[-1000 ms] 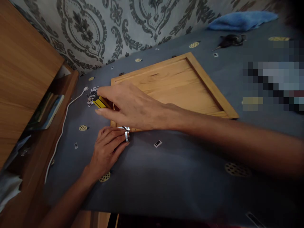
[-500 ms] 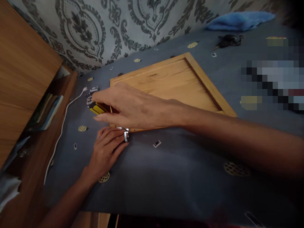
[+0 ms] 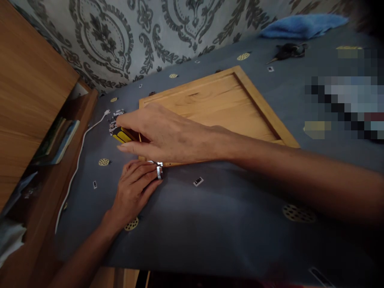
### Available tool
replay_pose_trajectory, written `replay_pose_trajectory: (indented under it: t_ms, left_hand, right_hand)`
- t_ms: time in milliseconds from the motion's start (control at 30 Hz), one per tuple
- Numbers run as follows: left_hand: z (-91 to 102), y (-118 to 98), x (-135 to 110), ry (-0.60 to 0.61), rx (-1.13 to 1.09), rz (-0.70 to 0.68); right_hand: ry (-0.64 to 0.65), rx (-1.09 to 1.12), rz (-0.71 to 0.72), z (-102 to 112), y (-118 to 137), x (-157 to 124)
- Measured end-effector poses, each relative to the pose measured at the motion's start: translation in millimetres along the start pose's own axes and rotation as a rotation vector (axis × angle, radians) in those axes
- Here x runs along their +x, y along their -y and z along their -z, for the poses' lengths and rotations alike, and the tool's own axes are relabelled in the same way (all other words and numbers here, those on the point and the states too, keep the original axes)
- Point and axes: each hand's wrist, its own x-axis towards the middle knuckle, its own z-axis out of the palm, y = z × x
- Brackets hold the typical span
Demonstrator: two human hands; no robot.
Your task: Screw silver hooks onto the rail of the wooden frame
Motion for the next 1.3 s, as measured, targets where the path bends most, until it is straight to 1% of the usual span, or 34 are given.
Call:
replay_pose_trajectory:
  t_ms: [133, 233, 367, 533, 733, 900, 1033, 1200, 1300]
  left_hand:
    - [0.5, -0.4, 0.1, 0.009, -0.007, 0.004]
    - [0.7, -0.6, 0.3, 0.005, -0.007, 0.008]
    - [0.3, -0.3, 0.2, 0.006, -0.007, 0.003]
    - [-0.5, -0.4, 0.2, -0.001, -0.015, 0.003]
    - [0.2, -0.2, 0.5, 0.001, -0.002, -0.001]
    - [1.0, 0.0, 0.2, 0.008, -0.001, -0.009]
    - [1.3, -1.1, 0.6, 0.002, -0.006, -0.004]
    - [1.4, -1.1, 1.0, 0.015, 0.002, 0.001]
    - [0.6, 0.0, 0.5, 0.015, 0.004, -0.001]
  right_hand:
    - [-0.06, 0.002, 0.066, -3.6, -4.0, -0.4]
    - [-0.066, 0.006, 0.079, -4.6, -5.5, -0.8]
    - [-0.051, 0.019, 0.06, -3.2, -4.2, -0.7]
    - [-0.087, 0.029, 0.018, -3.8, -3.5, 1.9]
    - [-0.101, -0.006, 0.021, -7.6, -1.9, 3.4]
    - [-0.138, -0.016, 0.025, -10.4, -0.6, 4.1]
    - [-0.116, 0.014, 0.025, -10.1, -1.7, 3.2]
    - [-0.062, 0.076, 0.038, -4.9, -2.1, 0.9]
    - [-0.016, 0.076, 0.019, -1.3, -0.4, 1.1]
